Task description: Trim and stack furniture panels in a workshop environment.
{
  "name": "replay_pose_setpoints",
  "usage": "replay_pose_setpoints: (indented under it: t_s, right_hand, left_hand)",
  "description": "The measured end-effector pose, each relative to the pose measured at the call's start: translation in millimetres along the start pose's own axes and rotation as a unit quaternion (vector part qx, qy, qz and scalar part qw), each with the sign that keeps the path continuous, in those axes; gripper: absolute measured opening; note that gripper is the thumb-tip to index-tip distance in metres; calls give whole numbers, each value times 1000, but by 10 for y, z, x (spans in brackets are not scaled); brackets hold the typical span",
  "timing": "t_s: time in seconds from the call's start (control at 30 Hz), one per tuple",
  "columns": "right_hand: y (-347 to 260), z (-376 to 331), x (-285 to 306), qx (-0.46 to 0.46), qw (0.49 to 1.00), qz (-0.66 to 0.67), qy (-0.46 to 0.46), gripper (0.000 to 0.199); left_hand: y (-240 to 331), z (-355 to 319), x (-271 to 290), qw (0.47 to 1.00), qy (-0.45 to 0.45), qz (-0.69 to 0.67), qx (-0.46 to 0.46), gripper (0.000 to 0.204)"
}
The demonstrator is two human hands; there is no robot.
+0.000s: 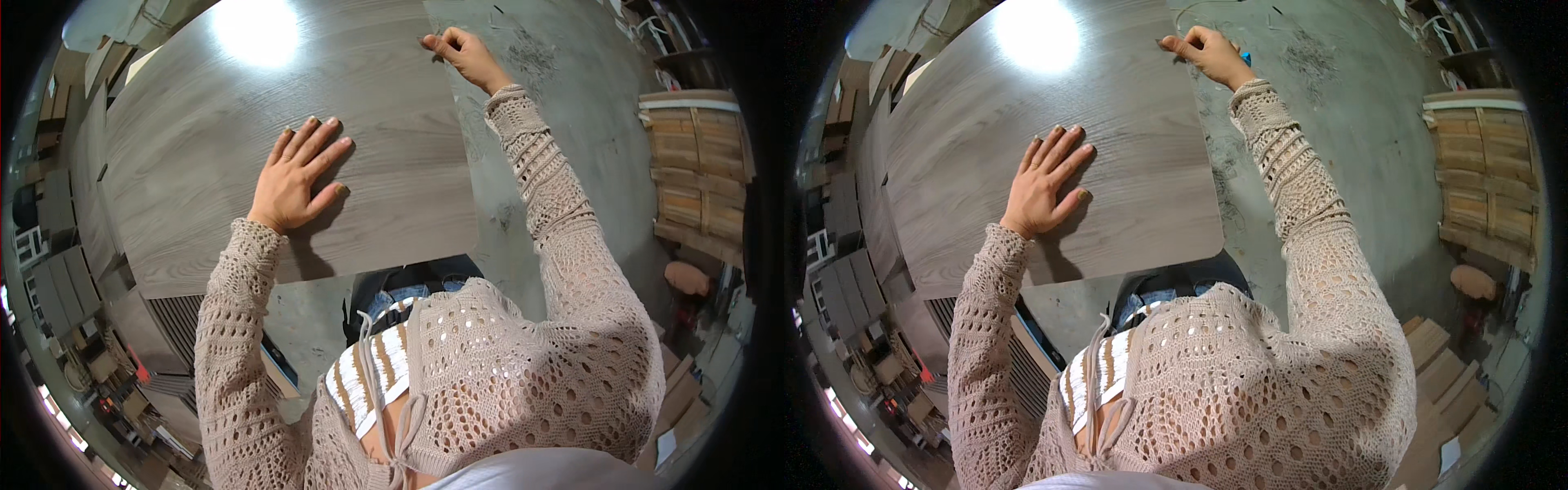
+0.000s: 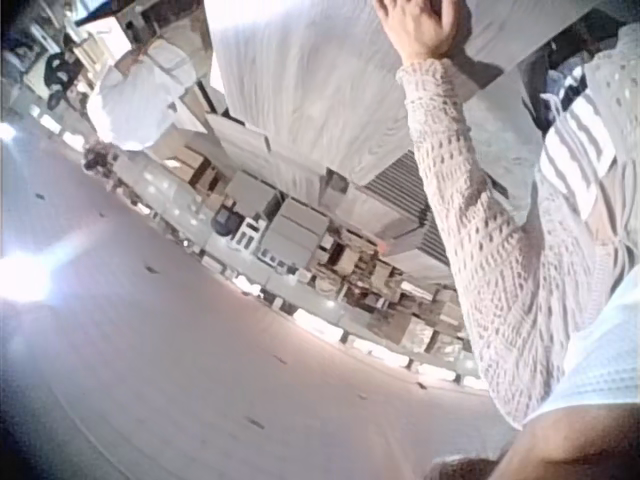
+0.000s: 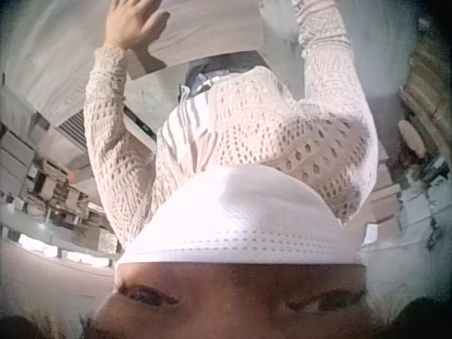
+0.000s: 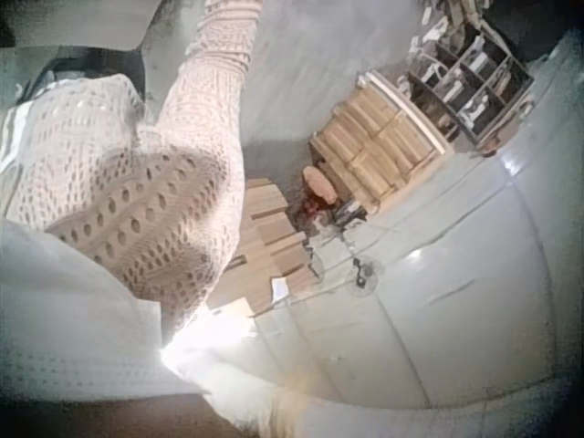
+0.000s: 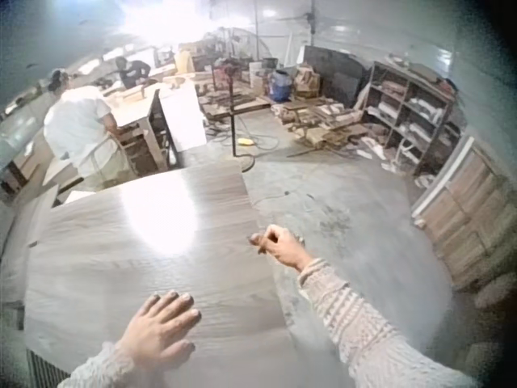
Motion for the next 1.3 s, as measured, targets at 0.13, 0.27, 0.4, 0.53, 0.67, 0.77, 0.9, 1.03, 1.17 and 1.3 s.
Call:
replay_pose_setpoints:
  t_s: [0.13, 0.27, 0.4, 0.53, 0.67, 0.77, 0.9, 1.03, 1.17, 1.3]
  right_hand:
    - [29, -479, -28, -15, 999, 29, 10, 53]
    - [-90, -940, -86, -19, 999, 12, 30, 52]
    - [-28, -1382, -142, -11, 999, -17, 44, 53]
    - [-119, -1866, -197, -21, 996, -47, 73, 47]
    - [-91, -2358, -290, -44, 988, -99, 110, 53]
    - [-211, -2722, -377, -74, 980, -104, 152, 53]
    - [-439, -3188, -742, -28, 923, -266, 278, 53]
    - [-266, -3164, -700, -106, 905, 15, 411, 50]
    - [34, -2916, -488, -160, 924, -43, 346, 49]
    - [18, -2913, -660, -168, 927, 9, 337, 50]
  left_hand:
    - [3, 27, -40, 999, 27, 28, -2, 56]
    - [28, -26, -43, 998, 49, 39, -7, 54]
    - [40, -30, -106, 997, 60, 56, -12, 54]
    - [17, -36, -159, 994, 99, 37, -39, 54]
    - [-3, -34, -210, 991, 105, 63, -53, 53]
    - [7, -38, -236, 988, 126, 67, -61, 53]
    - [-37, -35, -278, 984, 162, 44, -61, 53]
    - [-54, -58, -322, 981, 176, 39, -68, 53]
    - [-30, 6, -374, 978, 193, 31, -78, 52]
    - [-47, -19, -371, 977, 199, 29, -76, 52]
Point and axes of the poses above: each hand's wrist, its own z-axis towards the middle knuckle, its own x-axis out of the back of the hand, y = z × x, the point moved 1 cm from there along z, towards the middle knuckle, and after that the axes turned 1 degree about z, right-handed, at the moved point
